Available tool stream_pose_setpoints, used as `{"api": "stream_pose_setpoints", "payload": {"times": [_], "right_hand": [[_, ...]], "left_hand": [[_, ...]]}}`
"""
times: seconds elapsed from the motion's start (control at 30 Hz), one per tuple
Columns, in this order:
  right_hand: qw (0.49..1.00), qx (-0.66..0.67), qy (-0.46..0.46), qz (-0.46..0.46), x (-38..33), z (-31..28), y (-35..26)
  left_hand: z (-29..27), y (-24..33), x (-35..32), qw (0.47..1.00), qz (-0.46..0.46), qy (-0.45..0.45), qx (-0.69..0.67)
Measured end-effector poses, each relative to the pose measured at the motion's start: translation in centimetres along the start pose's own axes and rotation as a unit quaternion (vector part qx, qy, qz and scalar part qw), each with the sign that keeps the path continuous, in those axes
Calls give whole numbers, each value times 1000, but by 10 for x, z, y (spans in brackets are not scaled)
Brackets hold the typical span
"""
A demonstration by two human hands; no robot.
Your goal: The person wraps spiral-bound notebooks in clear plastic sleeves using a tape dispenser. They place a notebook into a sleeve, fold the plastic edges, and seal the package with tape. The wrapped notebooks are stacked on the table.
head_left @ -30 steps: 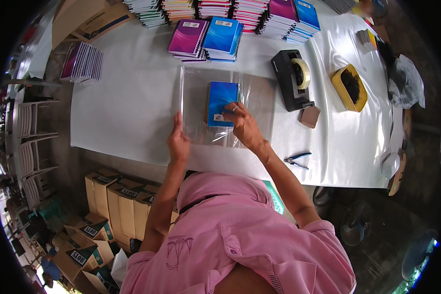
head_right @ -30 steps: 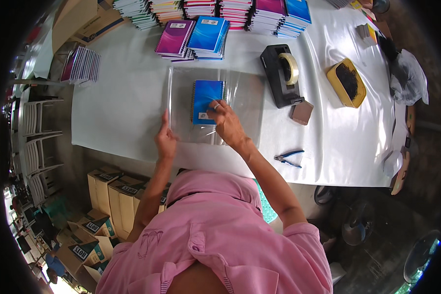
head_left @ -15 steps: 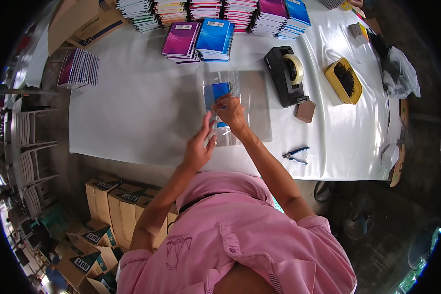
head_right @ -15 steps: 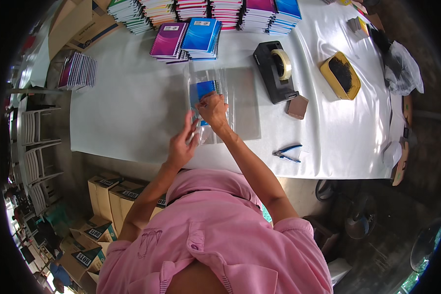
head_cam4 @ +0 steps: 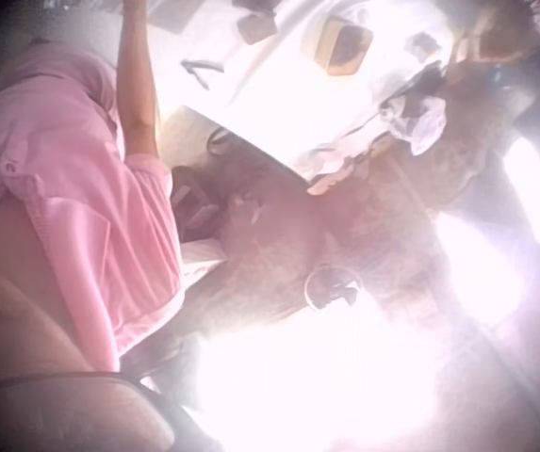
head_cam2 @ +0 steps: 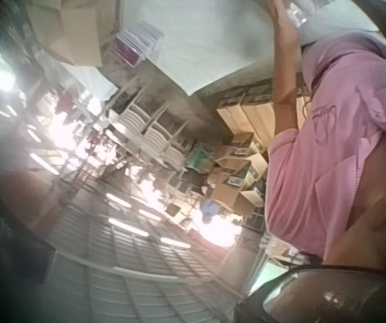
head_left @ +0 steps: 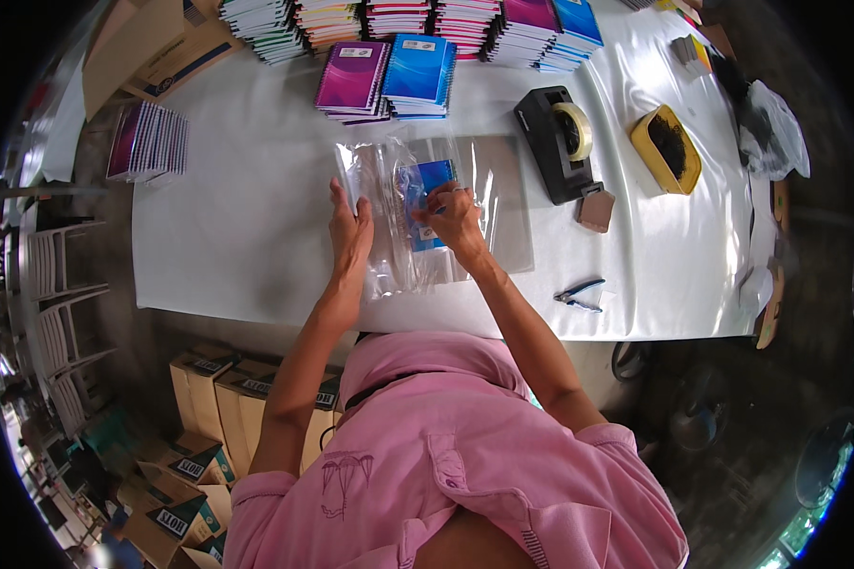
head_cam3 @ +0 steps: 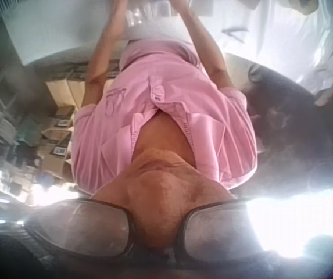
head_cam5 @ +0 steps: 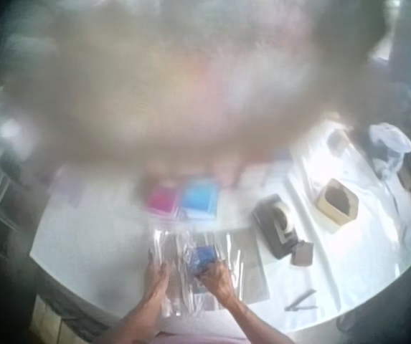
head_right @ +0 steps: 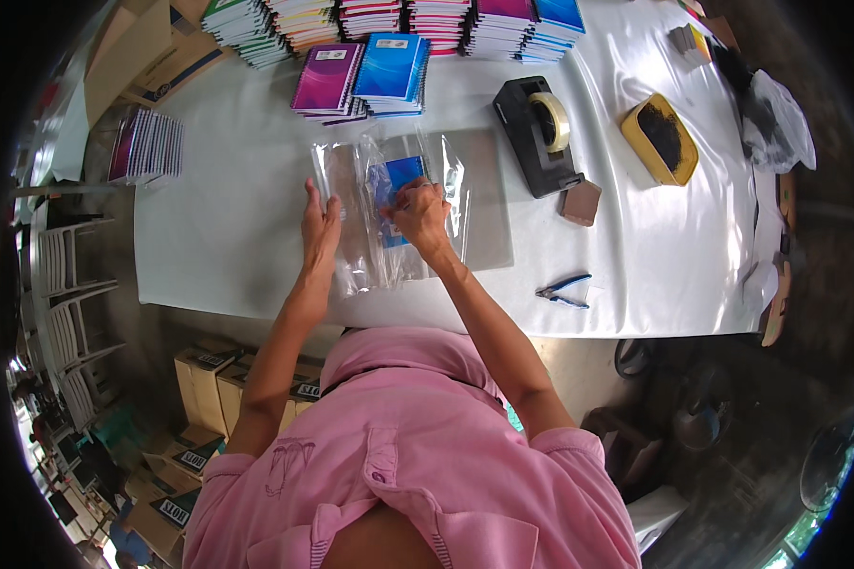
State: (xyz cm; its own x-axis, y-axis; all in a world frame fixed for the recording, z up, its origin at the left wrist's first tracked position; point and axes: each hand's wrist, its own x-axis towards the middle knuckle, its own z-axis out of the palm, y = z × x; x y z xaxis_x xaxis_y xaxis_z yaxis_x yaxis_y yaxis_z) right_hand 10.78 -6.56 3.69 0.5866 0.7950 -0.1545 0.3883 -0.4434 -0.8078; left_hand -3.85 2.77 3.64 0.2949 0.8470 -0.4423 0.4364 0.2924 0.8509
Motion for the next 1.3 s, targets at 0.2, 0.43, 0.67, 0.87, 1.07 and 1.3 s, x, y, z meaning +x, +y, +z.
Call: {"api": "stream_pose_setpoints", "payload": {"times": [0.2, 0.43, 0.67, 0.87, 1.07, 1.3], "right_hand": [[998, -69, -2, 16, -8, -1, -28], [999, -26, -43, 4, -4, -7, -15], [997, -62, -39, 19, -2, -9, -18], [999, -49, 8, -10, -2, 6, -2], [998, -49, -28, -13, -6, -7, -14], [995, 76, -66, -4, 9, -17, -1]], "left_hand": [[33, 1, -10, 964, 144, 69, 215], [26, -12, 1, 964, 114, 42, 236], [-2, -1, -10, 888, 228, 190, 352], [35, 25, -22, 967, 145, -10, 208], [27, -5, 1, 985, 112, -24, 127], [0, 4, -13, 905, 356, 180, 150]]}}
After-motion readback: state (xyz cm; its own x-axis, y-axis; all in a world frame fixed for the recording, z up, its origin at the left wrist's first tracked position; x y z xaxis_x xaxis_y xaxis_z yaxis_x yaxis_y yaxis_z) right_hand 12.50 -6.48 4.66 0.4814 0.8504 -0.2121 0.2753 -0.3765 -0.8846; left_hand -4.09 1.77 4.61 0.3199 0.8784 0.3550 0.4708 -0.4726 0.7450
